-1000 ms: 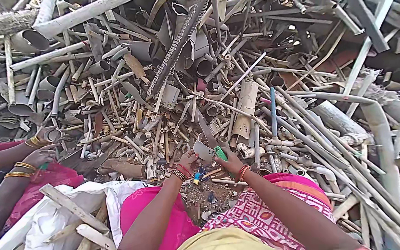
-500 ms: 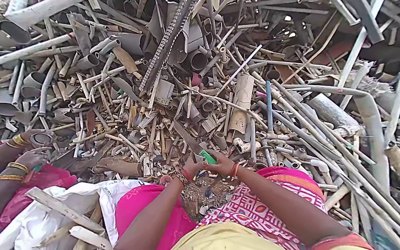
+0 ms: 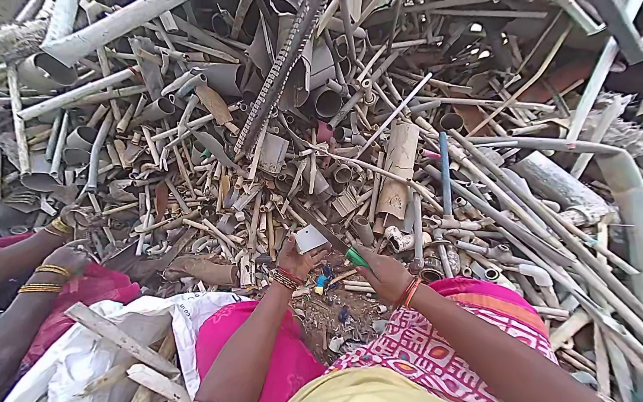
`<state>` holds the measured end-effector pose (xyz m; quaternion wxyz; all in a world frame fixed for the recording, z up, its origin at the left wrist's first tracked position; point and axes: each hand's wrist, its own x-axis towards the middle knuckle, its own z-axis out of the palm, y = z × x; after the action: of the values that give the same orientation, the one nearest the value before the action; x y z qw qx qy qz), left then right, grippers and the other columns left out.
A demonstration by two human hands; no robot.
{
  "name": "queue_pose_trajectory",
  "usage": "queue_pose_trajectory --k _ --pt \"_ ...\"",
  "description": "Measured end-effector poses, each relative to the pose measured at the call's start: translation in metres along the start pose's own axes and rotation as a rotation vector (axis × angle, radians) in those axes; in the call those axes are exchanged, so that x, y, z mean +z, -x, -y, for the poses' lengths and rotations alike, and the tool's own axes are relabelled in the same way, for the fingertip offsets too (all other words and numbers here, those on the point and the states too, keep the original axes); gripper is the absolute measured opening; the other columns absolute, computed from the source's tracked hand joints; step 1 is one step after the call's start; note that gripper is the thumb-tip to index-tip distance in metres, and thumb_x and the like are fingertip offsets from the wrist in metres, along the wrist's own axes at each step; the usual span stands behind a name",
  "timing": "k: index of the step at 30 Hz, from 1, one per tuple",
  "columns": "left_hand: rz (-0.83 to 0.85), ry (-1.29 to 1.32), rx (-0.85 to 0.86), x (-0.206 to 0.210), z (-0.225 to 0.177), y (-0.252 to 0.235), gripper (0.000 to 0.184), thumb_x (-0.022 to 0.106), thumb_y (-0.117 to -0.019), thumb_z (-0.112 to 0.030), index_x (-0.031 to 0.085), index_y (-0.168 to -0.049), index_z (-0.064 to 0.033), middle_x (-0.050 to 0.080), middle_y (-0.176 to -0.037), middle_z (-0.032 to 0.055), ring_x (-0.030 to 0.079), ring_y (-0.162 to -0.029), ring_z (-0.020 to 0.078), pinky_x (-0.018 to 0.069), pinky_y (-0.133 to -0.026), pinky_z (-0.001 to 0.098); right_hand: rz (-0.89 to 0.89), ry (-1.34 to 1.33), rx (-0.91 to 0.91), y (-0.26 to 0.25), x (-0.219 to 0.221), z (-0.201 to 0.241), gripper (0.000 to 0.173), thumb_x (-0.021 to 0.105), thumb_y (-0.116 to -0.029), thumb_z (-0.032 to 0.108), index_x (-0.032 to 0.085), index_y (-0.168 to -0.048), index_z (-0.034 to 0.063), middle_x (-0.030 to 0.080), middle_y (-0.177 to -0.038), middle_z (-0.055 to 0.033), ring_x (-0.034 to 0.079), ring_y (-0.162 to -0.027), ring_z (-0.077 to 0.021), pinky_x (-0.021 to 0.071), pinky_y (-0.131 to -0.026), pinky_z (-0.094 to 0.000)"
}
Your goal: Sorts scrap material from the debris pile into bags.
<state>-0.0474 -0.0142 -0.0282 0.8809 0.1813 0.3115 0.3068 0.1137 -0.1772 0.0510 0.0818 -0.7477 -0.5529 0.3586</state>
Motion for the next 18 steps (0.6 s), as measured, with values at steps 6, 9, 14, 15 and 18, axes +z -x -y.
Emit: queue_pose_trajectory --k 6,9,14,15,18 --pt "-0.081 -0.026 0.079 0.002 0.002 -0.003 0.055 0.024 -0.1053 -0.043 0.036 -0.140 -0.0021 0.057 -0.126 0.0262 0.063 -0.106 0.0382 0.0561 -0.082 0.0510 0.225 0.052 0.026 -0.002 0.012 0.025 0.059 0.042 -0.1121 0.022 0.019 -0.164 0.0053 0.059 -0.134 -0.0313 0.062 -0.119 -0.0469 0.0476 -0.101 -0.0594" --pt "-0.086 -0.029 0.052 0.002 -0.001 -0.002 0.063 0.023 -0.1041 -0.050 0.032 -0.144 -0.0028 0.056 -0.128 0.0275 0.064 -0.106 0.0391 0.0567 -0.082 0.0493 0.184 0.058 0.032 -0.008 0.007 0.022 0.059 0.042 -0.1119 0.023 0.020 -0.164 0.0056 0.058 -0.135 -0.0317 0.061 -0.121 -0.0471 0.0463 -0.102 -0.0600" --pt "-0.091 -0.049 0.052 0.004 -0.001 0.000 0.057 0.020 -0.1049 -0.048 0.037 -0.137 -0.0035 0.062 -0.117 0.0230 0.067 -0.097 0.0335 0.0576 -0.074 0.0442 0.195 -0.003 0.014 -0.009 0.002 0.025 0.058 0.044 -0.1117 0.022 0.023 -0.163 0.0043 0.060 -0.132 -0.0316 0.061 -0.120 -0.0467 0.0454 -0.103 -0.0589" --pt "-0.105 -0.051 0.049 0.003 -0.002 0.000 0.061 0.019 -0.1051 -0.050 0.035 -0.141 -0.0033 0.059 -0.122 0.0250 0.065 -0.100 0.0353 0.0565 -0.077 0.0460 0.192 0.009 0.019 -0.009 0.001 0.025 0.058 0.044 -0.1116 0.022 0.023 -0.163 0.0050 0.059 -0.134 -0.0317 0.060 -0.122 -0.0467 0.0445 -0.105 -0.0594" --pt "-0.124 -0.064 0.023 0.004 -0.005 -0.001 0.066 0.019 -0.1053 -0.051 0.026 -0.151 -0.0034 0.052 -0.136 0.0318 0.064 -0.110 0.0423 0.0567 -0.087 0.0501 0.174 0.155 0.123 -0.011 0.004 0.030 0.061 0.040 -0.1114 0.021 0.014 -0.166 0.0090 0.057 -0.137 -0.0299 0.061 -0.122 -0.0468 0.0484 -0.099 -0.0597"
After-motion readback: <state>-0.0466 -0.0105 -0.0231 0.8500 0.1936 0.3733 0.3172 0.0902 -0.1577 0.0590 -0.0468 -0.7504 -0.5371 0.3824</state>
